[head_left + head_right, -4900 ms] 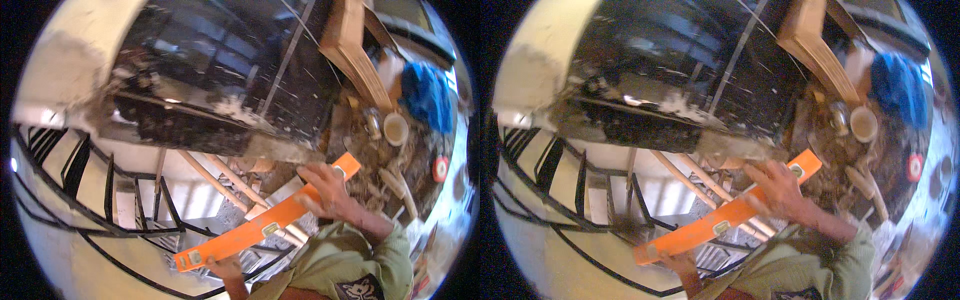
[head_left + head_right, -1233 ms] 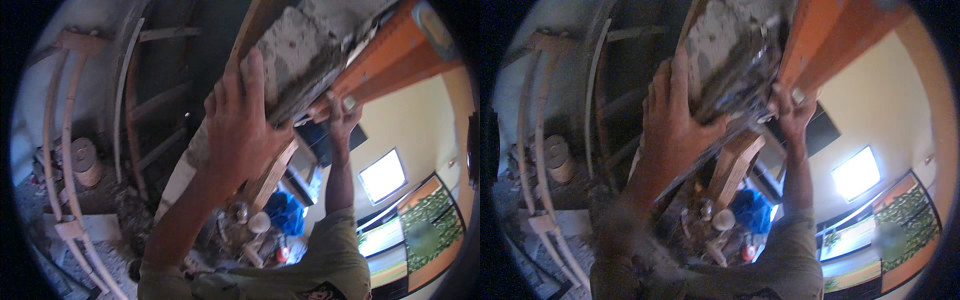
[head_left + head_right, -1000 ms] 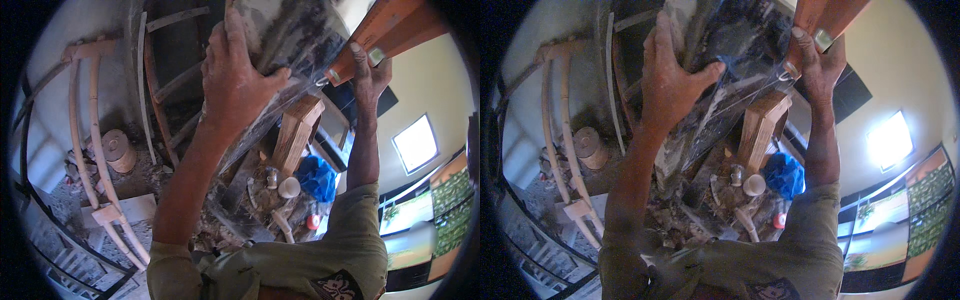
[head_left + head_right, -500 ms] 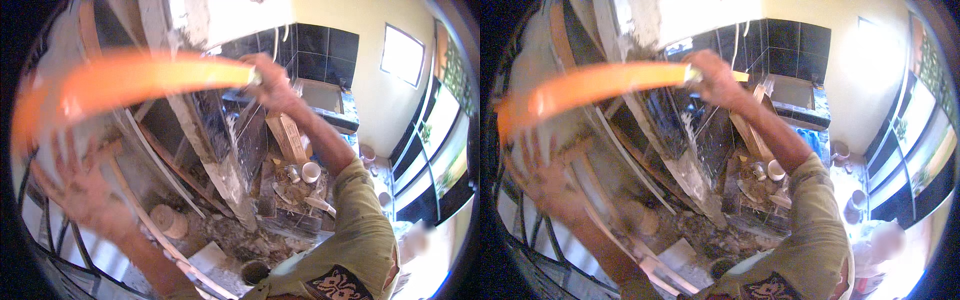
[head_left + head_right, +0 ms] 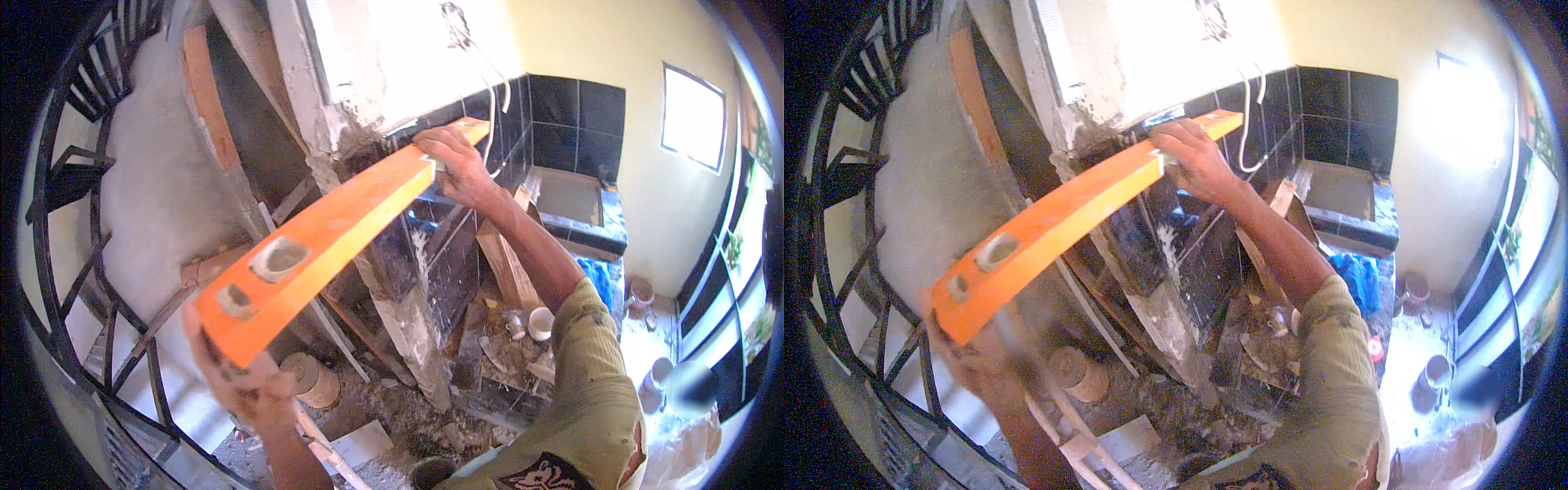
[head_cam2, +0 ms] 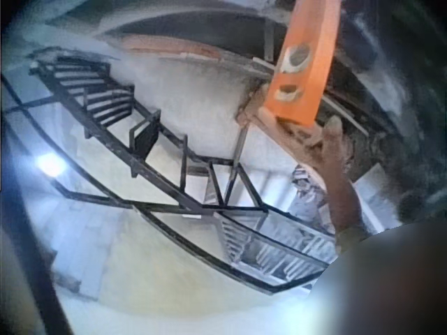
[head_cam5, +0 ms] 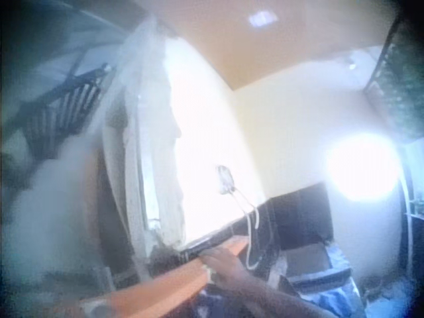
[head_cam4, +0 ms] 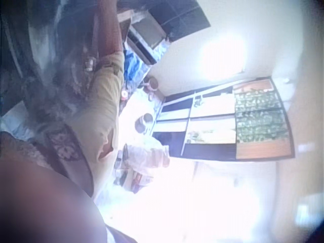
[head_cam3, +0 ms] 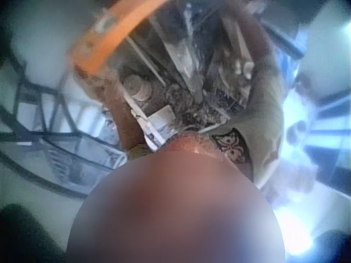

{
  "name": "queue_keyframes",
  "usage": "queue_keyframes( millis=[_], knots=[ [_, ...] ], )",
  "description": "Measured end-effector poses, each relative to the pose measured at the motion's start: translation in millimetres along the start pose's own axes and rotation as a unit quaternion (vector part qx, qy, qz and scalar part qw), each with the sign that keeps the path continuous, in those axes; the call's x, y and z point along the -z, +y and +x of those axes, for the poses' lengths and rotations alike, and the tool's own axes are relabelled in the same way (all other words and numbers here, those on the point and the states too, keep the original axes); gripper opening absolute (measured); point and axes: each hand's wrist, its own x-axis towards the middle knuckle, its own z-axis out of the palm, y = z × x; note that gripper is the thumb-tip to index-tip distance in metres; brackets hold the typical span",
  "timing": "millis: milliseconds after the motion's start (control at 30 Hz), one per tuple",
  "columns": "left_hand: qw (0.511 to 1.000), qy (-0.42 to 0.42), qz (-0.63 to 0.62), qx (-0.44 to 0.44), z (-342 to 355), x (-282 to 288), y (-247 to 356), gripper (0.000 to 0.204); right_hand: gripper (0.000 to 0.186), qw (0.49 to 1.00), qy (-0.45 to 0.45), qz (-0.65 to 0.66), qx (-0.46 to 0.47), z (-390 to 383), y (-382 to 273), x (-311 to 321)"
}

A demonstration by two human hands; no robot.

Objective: The person holds an orange level against a wall to check its alignment and then uses a hammer and a trowel to adjust the position of black tiles on a corner pillar.

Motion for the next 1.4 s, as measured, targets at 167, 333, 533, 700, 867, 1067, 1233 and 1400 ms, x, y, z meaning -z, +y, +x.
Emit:
queue_keyframes(
  millis=[167, 333, 533, 700, 867, 1067, 1233, 1400],
  knots=[
    [0.985, -0.036, -0.097, 0.141, -14, -41, -9, 0.094, 0.052, 0.998, -0.043, -0.027, -0.030, -15, 30, 3],
    [0.972, -0.088, -0.142, 0.165, -21, -70, -42, 0.080, 0.054, 0.995, -0.041, -0.079, -0.039, -24, 74, -2],
    [0.968, -0.120, -0.196, 0.096, -13, -110, -76, 0.072, 0.051, 0.992, -0.041, -0.108, -0.043, -24, 108, -1],
    [0.987, -0.152, -0.019, -0.045, 5, -126, -92, 0.066, 0.044, 0.982, -0.040, -0.169, -0.077, -32, 133, -6],
    [0.984, -0.117, 0.072, -0.111, 10, -151, -111, 0.070, 0.034, 0.967, -0.061, -0.228, -0.092, -34, 142, -1],
    [0.995, -0.088, -0.019, 0.041, -13, -157, -142, 0.114, 0.024, 0.973, -0.086, -0.210, -0.032, -26, 149, 1],
    [0.981, -0.095, -0.118, 0.122, -44, -166, -169, 0.125, 0.026, 0.977, -0.120, -0.172, -0.031, -32, 147, 4],
    [0.965, -0.118, -0.175, 0.157, -65, -158, -180, 0.123, 0.029, 0.975, -0.144, -0.156, -0.073, -35, 161, 1]
  ],
)
